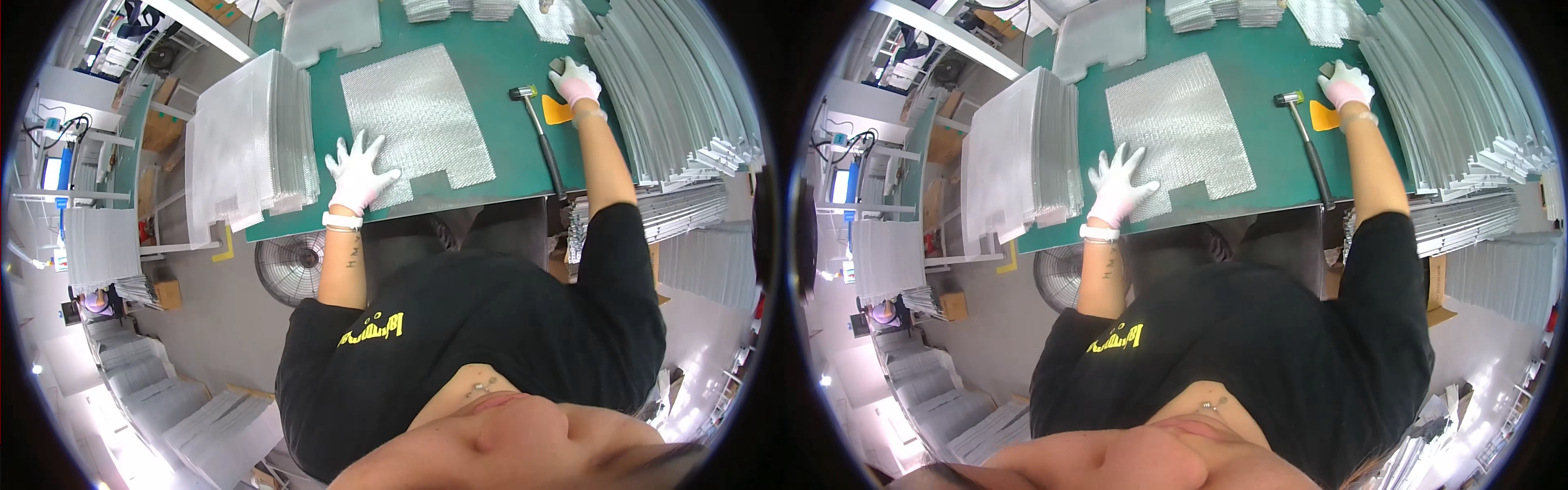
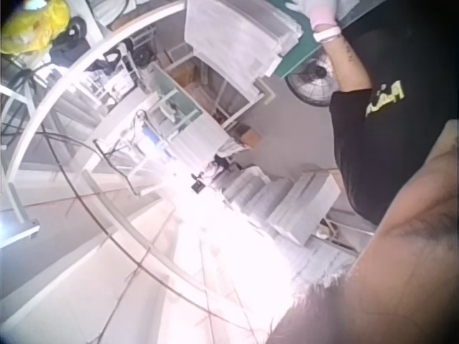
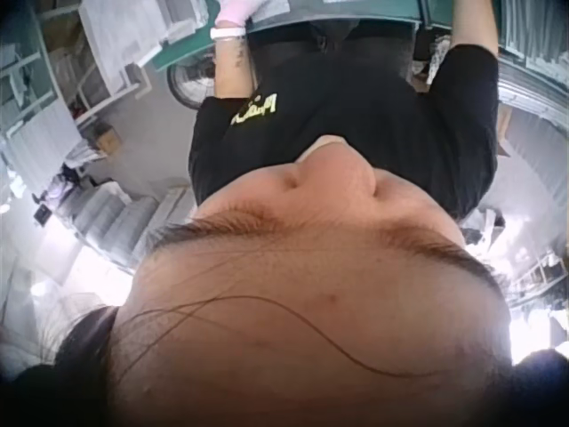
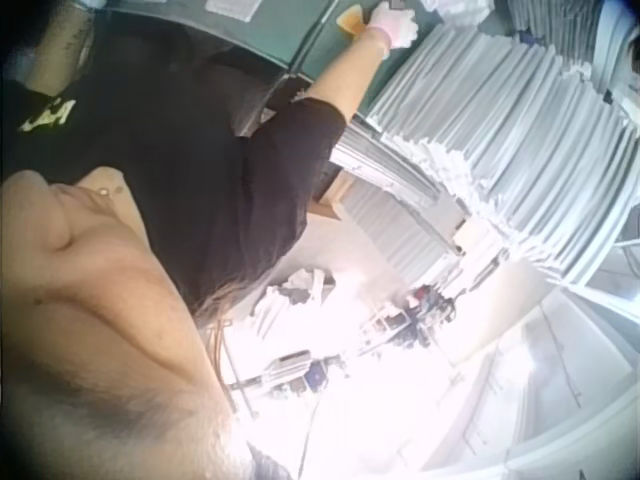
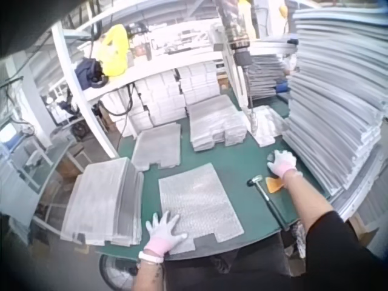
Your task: The person assembles metal frames by placing a mesh sheet on a workbench, positioning a plastic guide, and inserting metal bars into the mesh. They then use a power drill to secure the bars to the mesh, repeating the process for multiple units.
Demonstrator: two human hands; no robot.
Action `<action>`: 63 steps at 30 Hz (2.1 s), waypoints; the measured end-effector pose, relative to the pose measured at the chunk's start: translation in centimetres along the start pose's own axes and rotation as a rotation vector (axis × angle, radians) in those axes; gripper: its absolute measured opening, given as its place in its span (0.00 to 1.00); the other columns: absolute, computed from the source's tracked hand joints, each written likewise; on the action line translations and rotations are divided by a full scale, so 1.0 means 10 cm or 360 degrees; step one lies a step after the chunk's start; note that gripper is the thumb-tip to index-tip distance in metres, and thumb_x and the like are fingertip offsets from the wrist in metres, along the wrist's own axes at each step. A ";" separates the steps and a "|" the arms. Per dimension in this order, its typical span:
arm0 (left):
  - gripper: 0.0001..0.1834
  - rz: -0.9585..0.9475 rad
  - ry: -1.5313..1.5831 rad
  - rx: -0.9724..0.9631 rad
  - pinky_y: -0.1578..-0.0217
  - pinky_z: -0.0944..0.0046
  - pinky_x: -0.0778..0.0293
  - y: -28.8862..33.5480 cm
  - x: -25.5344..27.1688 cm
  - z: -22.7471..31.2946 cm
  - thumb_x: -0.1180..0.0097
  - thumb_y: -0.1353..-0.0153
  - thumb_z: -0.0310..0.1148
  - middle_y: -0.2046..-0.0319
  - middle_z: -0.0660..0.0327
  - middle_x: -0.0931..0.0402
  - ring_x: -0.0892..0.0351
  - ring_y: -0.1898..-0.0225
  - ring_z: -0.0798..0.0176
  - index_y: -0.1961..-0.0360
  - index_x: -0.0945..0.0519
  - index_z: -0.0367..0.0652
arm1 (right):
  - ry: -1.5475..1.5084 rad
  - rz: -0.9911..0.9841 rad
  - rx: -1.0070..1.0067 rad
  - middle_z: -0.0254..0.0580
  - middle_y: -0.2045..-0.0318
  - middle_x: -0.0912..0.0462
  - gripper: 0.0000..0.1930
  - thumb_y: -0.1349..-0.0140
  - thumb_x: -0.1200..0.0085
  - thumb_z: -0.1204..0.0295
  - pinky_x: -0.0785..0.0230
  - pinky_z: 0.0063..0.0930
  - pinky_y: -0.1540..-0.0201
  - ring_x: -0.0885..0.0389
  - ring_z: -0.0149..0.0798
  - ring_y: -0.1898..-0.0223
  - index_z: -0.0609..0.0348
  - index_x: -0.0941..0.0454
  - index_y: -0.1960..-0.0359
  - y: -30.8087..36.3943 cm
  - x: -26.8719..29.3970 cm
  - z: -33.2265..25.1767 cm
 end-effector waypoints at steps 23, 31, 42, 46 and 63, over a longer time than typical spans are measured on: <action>0.26 -0.0199 0.3011 0.0795 0.46 0.54 0.25 1.55 -1.08 0.43 0.44 0.28 0.45 0.46 0.48 0.25 0.23 0.47 0.55 0.43 0.29 0.31 | -0.2252 -0.1765 0.0780 0.33 0.58 0.19 0.12 0.40 0.35 0.70 0.30 0.25 0.50 0.24 0.26 0.56 0.59 0.20 0.57 3.62 -0.23 -0.71; 0.22 -0.0106 0.3114 0.0957 0.48 0.54 0.24 1.35 -1.04 0.50 0.42 0.30 0.39 0.53 0.47 0.21 0.20 0.51 0.54 0.49 0.24 0.28 | -0.2451 -0.2062 0.0497 0.33 0.58 0.16 0.15 0.30 0.43 0.67 0.28 0.25 0.49 0.22 0.24 0.58 0.63 0.22 0.48 3.72 -0.46 -0.88; 0.16 0.0067 0.2886 0.0850 0.57 0.59 0.20 1.35 -1.01 0.53 0.42 0.30 0.36 0.61 0.49 0.16 0.15 0.62 0.60 0.56 0.19 0.28 | -0.3449 -0.2243 -0.0353 0.40 0.58 0.16 0.15 0.28 0.45 0.63 0.19 0.31 0.54 0.15 0.31 0.63 0.61 0.22 0.48 3.85 -0.82 -0.96; 0.16 0.0237 0.2770 0.0778 0.60 0.61 0.20 1.34 -1.16 0.50 0.41 0.30 0.35 0.63 0.50 0.15 0.15 0.65 0.60 0.56 0.19 0.27 | -0.3278 -0.1983 -0.0293 0.41 0.64 0.15 0.15 0.27 0.46 0.64 0.18 0.29 0.59 0.14 0.31 0.68 0.65 0.21 0.51 3.81 -0.74 -0.96; 0.16 0.0038 0.2936 0.0719 0.54 0.60 0.21 1.42 -1.18 0.56 0.41 0.30 0.36 0.59 0.56 0.16 0.17 0.57 0.62 0.50 0.20 0.33 | -0.2998 -0.1781 -0.0246 0.40 0.67 0.14 0.12 0.27 0.47 0.66 0.23 0.27 0.66 0.16 0.31 0.72 0.63 0.20 0.53 3.77 -0.73 -0.99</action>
Point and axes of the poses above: each hand's wrist, its own y-axis away from the middle knuckle, its own x-axis out of the back of the hand, z = x × y, the point moved 3 cm from there along -y, towards the middle knuckle
